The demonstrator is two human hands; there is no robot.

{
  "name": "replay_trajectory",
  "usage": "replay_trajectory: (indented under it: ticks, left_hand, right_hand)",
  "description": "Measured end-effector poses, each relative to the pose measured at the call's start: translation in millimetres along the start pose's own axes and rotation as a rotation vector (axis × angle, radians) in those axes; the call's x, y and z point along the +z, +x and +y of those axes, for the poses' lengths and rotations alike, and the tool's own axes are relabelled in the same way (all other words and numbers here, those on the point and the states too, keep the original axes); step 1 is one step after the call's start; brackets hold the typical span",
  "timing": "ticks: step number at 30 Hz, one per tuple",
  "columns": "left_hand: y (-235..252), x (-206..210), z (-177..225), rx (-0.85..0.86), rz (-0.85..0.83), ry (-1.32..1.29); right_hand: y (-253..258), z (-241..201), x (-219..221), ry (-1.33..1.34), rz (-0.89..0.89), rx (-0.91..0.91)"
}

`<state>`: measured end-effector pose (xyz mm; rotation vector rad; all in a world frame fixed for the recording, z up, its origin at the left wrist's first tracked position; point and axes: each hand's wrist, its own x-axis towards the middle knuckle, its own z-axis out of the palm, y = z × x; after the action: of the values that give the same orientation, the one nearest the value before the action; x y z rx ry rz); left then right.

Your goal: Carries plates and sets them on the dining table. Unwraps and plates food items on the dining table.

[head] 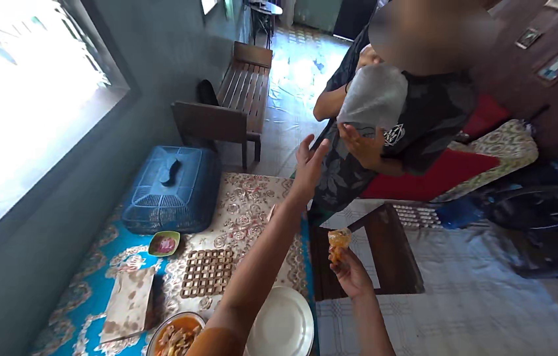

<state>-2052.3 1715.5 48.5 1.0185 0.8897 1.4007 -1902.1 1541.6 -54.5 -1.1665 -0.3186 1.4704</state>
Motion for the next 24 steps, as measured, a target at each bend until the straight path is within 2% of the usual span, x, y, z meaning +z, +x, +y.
replay_trajectory:
  ticks: [4,6,7,10,12,14,20,24]
  left_hand:
    - [26,23,35,0.294,0.088,0.172]
    - [47,32,55,0.347,0.077,0.276]
    - [58,33,62,0.300,0.049,0.357]
    - [83,27,60,0.007,-0.123,0.677]
    - [81,16,40,-0.123,-0.271,0.871]
    - [70,5,17,-0.162,-0.339,0.975]
    - [46,-23,-26,-0.130,-0.214,0.972]
    - [47,-36,-65,-0.222,-0.085,0.730]
  right_hand:
    - [-2,-19,-13,-0.001,0.037,-0.101]
    - [-3,-29,-20,-0.008,0.065,-0.155]
    - [-3,-35,-22,-0.016,0.081,-0.181]
    - [-4,-50,-22,-0.025,0.113,-0.251]
    - [-7,-59,-24,-0.023,0.098,-0.308]
    - [-6,-67,-25,-0.015,0.067,-0.380]
    - [9,-80,-13,-0.057,-0.041,-0.475]
    - [30,-77,16,-0.023,-0.169,-0.468]
